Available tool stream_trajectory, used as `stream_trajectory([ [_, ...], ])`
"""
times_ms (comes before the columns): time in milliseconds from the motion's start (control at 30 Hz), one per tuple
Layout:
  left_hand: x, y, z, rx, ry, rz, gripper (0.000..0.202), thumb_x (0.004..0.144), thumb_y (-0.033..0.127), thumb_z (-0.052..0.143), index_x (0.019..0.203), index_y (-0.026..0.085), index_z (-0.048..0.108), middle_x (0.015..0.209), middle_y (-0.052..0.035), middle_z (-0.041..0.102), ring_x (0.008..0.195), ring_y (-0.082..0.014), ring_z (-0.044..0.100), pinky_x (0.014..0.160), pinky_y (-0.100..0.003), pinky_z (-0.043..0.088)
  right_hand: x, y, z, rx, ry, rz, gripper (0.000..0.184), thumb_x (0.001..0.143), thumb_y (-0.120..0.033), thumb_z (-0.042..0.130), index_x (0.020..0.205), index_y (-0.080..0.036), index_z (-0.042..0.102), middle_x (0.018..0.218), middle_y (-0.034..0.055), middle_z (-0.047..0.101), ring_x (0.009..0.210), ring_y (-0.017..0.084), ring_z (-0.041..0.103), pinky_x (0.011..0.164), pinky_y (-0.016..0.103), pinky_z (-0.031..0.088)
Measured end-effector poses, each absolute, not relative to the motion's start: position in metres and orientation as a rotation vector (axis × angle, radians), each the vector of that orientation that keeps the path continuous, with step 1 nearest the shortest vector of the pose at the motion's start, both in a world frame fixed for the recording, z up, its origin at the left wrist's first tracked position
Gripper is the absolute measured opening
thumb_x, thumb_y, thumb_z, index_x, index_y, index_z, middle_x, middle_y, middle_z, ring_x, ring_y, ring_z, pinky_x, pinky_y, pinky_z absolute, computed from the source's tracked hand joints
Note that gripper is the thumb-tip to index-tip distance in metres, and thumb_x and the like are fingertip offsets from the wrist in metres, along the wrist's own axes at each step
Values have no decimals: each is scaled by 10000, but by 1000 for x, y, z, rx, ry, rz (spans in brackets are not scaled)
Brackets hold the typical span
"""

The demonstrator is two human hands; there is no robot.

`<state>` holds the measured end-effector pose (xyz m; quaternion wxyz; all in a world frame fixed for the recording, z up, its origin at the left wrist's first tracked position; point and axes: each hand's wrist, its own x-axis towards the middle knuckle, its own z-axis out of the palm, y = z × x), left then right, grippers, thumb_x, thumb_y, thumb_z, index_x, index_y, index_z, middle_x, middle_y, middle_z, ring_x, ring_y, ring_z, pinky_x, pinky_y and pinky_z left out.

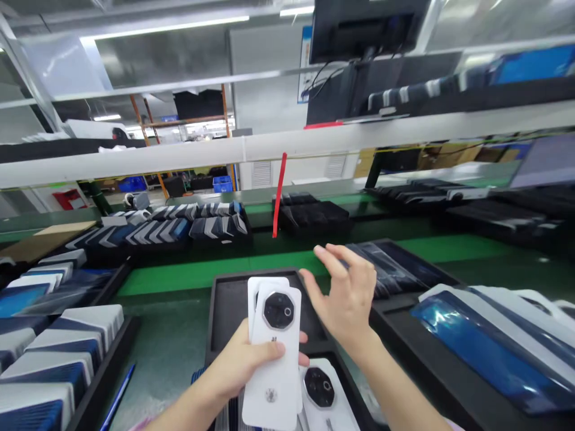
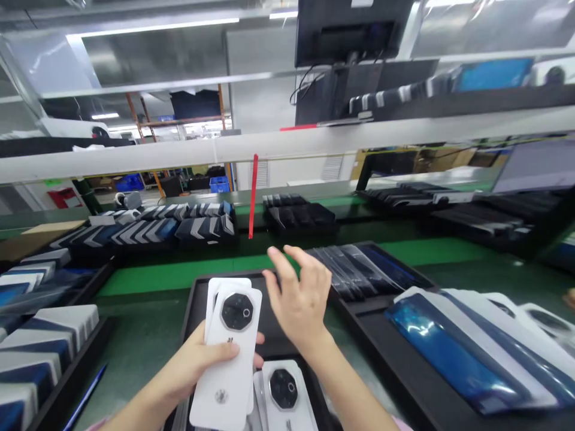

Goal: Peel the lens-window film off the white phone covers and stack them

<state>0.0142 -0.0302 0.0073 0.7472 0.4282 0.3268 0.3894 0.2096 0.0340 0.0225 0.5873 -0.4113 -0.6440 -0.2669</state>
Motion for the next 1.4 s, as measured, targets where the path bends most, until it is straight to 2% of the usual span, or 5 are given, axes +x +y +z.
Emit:
stream_trajectory([
  [167, 14, -35, 11, 953, 669, 860, 593, 578, 431, 909, 1023, 71, 750, 836, -166, 766, 731, -235, 724, 666, -292, 546, 222, 90, 14, -1024, -1122, 706, 314, 712, -344, 804, 960, -205, 669, 935, 56, 646, 888, 228, 609, 877, 390, 484],
  [367, 11, -42, 20, 977, 672, 801, 598, 570, 430, 903, 1021, 66, 754, 870, -180, 770, 743, -229, 722, 672, -282, 542, 173, 150, 11, -1066, -922, 1279, 195, 912, -327, 703, 960, -143, 664, 866, 23, 656, 701, 124, 610, 647, 263, 524],
  [567, 6, -42, 22, 981, 636, 848, 608, 576, 394, 899, 1065, 84, 716, 1183, -224, 714, 821, -271, 741, 658, -299, 557, 151, 172, 14, -1020, -654, 1411, 237, 984, -327, 622, 1136, -145, 629, 1080, 62, 651, 869, 158, 650, 744, 319, 584],
  [1200, 4, -35, 17, 983, 646, 865, 525, 591, 358, 875, 1013, 73, 747, 1089, -226, 743, 928, -348, 737, 696, -338, 565, 157, 178, 6, -712, -304, 1384, 241, 987, -332, 617, 1146, -152, 625, 1065, 58, 649, 836, 148, 646, 710, 298, 582],
  [1400, 3, -26, 7, 968, 693, 890, 584, 570, 334, 872, 1059, 57, 716, 870, -198, 763, 714, -275, 721, 668, -351, 551, 155, 188, 20, -663, -193, 1532, 280, 993, -370, 605, 1158, -145, 614, 1037, 54, 645, 806, 143, 640, 685, 293, 576],
])
